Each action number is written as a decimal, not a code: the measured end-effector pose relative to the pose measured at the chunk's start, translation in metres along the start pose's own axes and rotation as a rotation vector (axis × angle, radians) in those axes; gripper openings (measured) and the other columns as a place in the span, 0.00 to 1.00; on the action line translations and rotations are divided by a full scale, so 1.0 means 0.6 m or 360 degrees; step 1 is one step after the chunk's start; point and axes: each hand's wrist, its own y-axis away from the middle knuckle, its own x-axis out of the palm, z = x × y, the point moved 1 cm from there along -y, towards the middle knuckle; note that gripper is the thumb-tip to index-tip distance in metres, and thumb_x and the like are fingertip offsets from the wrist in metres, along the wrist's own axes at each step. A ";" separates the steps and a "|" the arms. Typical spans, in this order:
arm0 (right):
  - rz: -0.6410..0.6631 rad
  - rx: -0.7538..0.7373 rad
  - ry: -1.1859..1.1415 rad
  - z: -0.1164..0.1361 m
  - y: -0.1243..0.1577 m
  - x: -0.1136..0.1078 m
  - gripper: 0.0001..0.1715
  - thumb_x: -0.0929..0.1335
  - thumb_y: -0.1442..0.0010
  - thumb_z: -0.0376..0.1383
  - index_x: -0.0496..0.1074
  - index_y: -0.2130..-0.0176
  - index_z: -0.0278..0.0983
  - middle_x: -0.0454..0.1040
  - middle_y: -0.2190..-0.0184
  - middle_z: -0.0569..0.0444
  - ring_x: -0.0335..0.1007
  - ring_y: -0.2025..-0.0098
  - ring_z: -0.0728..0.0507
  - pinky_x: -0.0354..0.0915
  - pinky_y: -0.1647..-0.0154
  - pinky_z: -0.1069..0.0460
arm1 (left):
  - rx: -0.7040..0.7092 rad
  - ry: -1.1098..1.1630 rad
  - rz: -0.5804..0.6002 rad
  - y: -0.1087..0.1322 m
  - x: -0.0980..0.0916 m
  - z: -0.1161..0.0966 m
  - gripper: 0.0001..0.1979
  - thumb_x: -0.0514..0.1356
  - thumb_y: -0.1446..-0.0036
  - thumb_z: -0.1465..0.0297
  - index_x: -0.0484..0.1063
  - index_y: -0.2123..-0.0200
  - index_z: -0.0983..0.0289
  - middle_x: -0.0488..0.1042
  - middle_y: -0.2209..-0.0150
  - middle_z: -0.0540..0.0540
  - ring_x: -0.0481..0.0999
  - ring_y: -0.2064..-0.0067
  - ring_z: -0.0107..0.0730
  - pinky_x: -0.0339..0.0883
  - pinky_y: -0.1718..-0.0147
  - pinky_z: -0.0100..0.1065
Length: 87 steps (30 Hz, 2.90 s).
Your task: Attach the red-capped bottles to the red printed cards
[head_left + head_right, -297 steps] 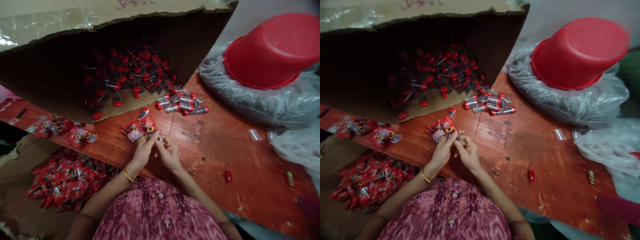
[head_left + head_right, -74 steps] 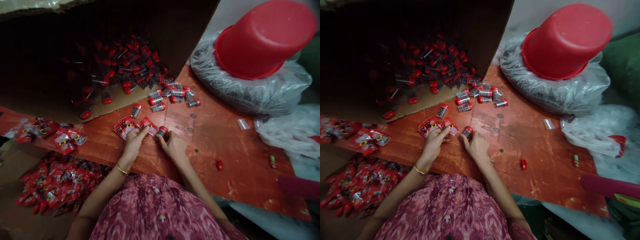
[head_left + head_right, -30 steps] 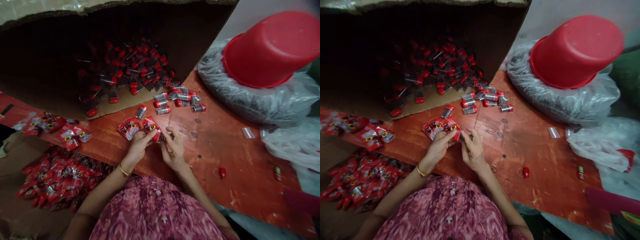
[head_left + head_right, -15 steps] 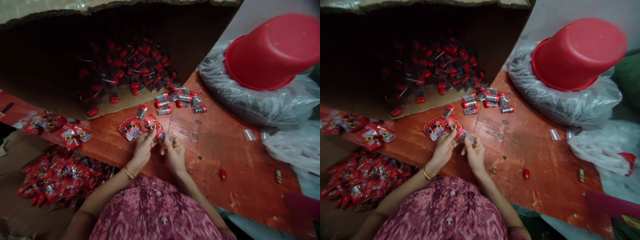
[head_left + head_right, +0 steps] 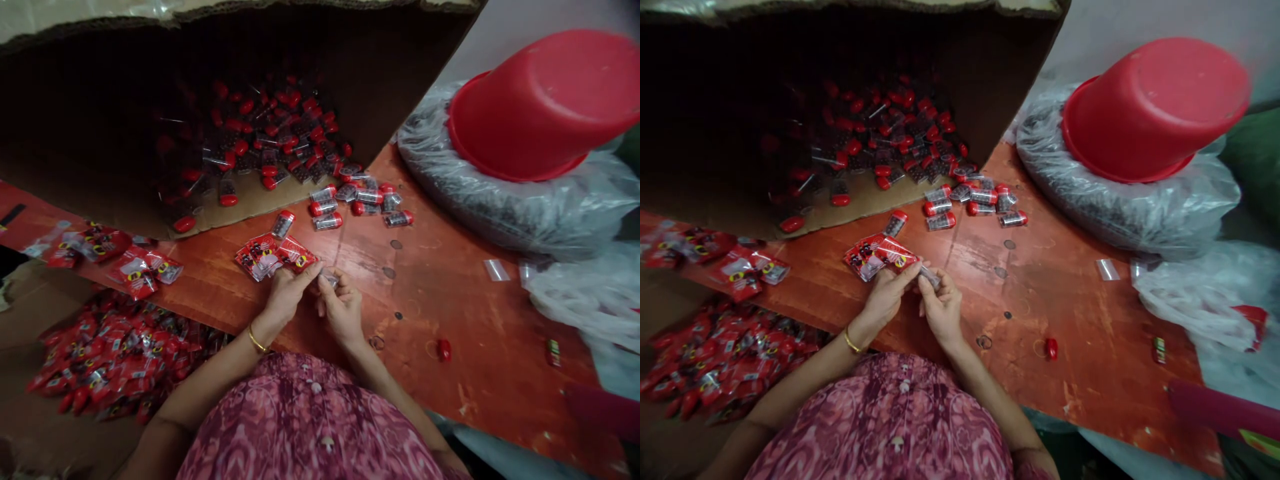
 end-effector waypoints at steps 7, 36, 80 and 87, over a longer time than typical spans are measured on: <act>-0.0021 -0.0090 0.0082 -0.002 0.000 -0.001 0.18 0.70 0.49 0.48 0.68 0.64 0.38 0.69 0.79 0.61 0.58 0.84 0.55 0.56 0.86 0.58 | 0.0042 0.0056 0.0087 -0.003 0.008 -0.020 0.09 0.67 0.61 0.66 0.74 0.77 0.65 0.74 0.78 0.49 0.71 0.75 0.26 0.66 0.72 0.30; 0.0533 0.0151 -0.0144 0.002 -0.007 -0.006 0.21 0.68 0.46 0.52 0.61 0.63 0.41 0.68 0.79 0.64 0.57 0.87 0.55 0.54 0.87 0.58 | -0.0008 0.0044 0.0156 0.017 0.008 -0.005 0.20 0.66 0.57 0.56 0.78 0.70 0.68 0.71 0.81 0.51 0.64 0.81 0.22 0.57 0.85 0.24; 0.0350 -0.0089 0.0286 -0.011 -0.046 0.051 0.19 0.66 0.46 0.49 0.68 0.61 0.37 0.75 0.67 0.52 0.71 0.67 0.46 0.69 0.66 0.51 | 0.1200 -0.1815 -0.0377 0.010 -0.062 -0.060 0.11 0.59 0.45 0.65 0.77 0.59 0.54 0.64 0.40 0.55 0.49 0.34 0.51 0.33 0.39 0.60; 0.0151 -0.0062 0.0209 -0.010 -0.048 0.037 0.20 0.65 0.46 0.51 0.63 0.76 0.38 0.63 0.81 0.60 0.57 0.78 0.51 0.57 0.77 0.55 | 0.0598 -0.0864 -0.0215 0.010 -0.049 -0.037 0.17 0.63 0.50 0.59 0.76 0.61 0.64 0.78 0.60 0.59 0.75 0.56 0.40 0.66 0.56 0.36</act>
